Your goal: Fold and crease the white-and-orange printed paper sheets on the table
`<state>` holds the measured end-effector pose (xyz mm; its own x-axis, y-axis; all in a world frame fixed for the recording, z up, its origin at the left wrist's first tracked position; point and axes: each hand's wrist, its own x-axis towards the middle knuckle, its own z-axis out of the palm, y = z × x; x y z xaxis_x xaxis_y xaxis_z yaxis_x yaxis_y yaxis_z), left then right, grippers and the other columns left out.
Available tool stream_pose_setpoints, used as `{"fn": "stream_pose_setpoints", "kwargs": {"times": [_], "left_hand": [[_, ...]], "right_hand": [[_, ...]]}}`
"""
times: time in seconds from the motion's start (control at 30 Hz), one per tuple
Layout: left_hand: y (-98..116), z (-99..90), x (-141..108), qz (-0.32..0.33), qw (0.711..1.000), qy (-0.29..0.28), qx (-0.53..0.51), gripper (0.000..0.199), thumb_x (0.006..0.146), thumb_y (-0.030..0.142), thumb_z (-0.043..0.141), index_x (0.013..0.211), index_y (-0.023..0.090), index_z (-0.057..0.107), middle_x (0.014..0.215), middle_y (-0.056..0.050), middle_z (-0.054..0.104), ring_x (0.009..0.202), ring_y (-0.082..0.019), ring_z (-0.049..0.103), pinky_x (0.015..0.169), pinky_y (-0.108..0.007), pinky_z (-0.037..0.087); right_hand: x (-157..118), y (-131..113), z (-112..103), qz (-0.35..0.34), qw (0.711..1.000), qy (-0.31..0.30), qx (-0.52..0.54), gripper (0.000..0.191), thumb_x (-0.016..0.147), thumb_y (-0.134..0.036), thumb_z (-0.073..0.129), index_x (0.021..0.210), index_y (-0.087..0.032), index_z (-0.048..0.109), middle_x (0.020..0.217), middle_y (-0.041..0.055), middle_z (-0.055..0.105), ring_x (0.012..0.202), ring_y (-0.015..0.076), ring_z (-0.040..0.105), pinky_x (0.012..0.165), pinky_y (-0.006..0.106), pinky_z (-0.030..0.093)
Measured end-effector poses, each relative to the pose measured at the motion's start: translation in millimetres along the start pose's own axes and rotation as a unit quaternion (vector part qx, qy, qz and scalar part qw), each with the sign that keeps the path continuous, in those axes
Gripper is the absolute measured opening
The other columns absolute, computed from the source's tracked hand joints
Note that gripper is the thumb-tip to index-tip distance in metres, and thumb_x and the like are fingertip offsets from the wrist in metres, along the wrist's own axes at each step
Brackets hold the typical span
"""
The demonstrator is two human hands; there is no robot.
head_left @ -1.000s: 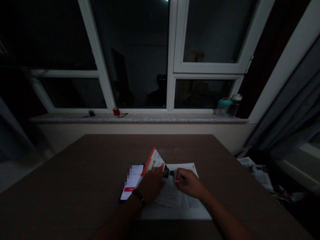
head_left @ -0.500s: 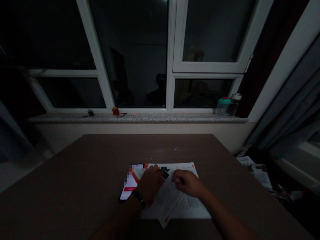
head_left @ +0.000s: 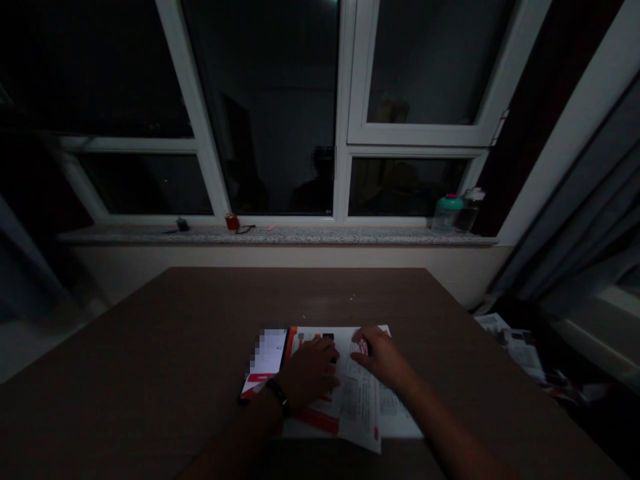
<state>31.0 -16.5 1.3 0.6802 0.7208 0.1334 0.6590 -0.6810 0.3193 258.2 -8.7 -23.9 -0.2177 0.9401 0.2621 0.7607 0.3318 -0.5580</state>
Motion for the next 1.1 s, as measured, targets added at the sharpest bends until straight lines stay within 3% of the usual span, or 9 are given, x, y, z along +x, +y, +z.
{"fn": "stream_pose_setpoints", "kwargs": {"times": [0.23, 0.57, 0.7, 0.83, 1.1], "left_hand": [[3, -8.1, 0, 0.044, 0.999, -0.027, 0.002, 0.037, 0.082, 0.032, 0.072, 0.115, 0.022, 0.06, 0.112, -0.005, 0.057, 0.107, -0.026, 0.052, 0.098, -0.042, 0.037], [3, -8.5, -2, 0.053, 0.998, -0.024, -0.031, 0.035, 0.091, 0.05, 0.056, 0.117, 0.026, 0.062, 0.11, -0.006, 0.056, 0.103, -0.026, 0.053, 0.087, -0.038, 0.042], [-2, -2.0, -3, 0.056, 0.998, -0.017, -0.032, 0.044, 0.09, 0.052, 0.057, 0.127, 0.027, 0.055, 0.125, -0.008, 0.054, 0.114, -0.028, 0.051, 0.095, -0.042, 0.04], [-9, 4.9, -4, 0.054, 0.998, -0.03, -0.019, 0.058, 0.088, 0.055, 0.059, 0.137, 0.028, 0.046, 0.146, -0.01, 0.041, 0.131, -0.033, 0.039, 0.105, -0.051, 0.032], [-9, -3.6, -6, 0.087, 0.995, -0.05, -0.03, 0.065, 0.08, 0.056, 0.068, 0.135, 0.026, 0.051, 0.144, -0.01, 0.045, 0.131, -0.033, 0.039, 0.107, -0.049, 0.031]], "right_hand": [[0, 0, -2, 0.008, 0.999, 0.025, 0.025, 0.028, 0.071, -0.017, 0.073, 0.097, -0.02, 0.061, 0.1, 0.0064, 0.062, 0.097, 0.0239, 0.057, 0.084, 0.034, 0.043], [0, 3, -3, -0.017, 0.999, 0.008, 0.043, 0.035, 0.07, -0.016, 0.074, 0.102, -0.022, 0.062, 0.103, 0.0058, 0.062, 0.097, 0.0233, 0.058, 0.085, 0.034, 0.043], [-2, 2, -5, -0.035, 0.998, -0.011, 0.047, 0.036, 0.069, -0.017, 0.076, 0.102, -0.023, 0.064, 0.102, 0.0046, 0.063, 0.097, 0.0226, 0.058, 0.085, 0.034, 0.043], [-2, -3, -6, -0.055, 0.996, -0.023, 0.063, 0.028, 0.072, -0.02, 0.074, 0.099, -0.022, 0.065, 0.099, 0.004, 0.065, 0.093, 0.0209, 0.06, 0.084, 0.032, 0.044], [0, -2, -10, -0.03, 0.997, 0.011, 0.064, 0.016, 0.082, -0.022, 0.06, 0.095, -0.02, 0.068, 0.095, 0.0064, 0.068, 0.088, 0.0213, 0.062, 0.08, 0.032, 0.045]]}}
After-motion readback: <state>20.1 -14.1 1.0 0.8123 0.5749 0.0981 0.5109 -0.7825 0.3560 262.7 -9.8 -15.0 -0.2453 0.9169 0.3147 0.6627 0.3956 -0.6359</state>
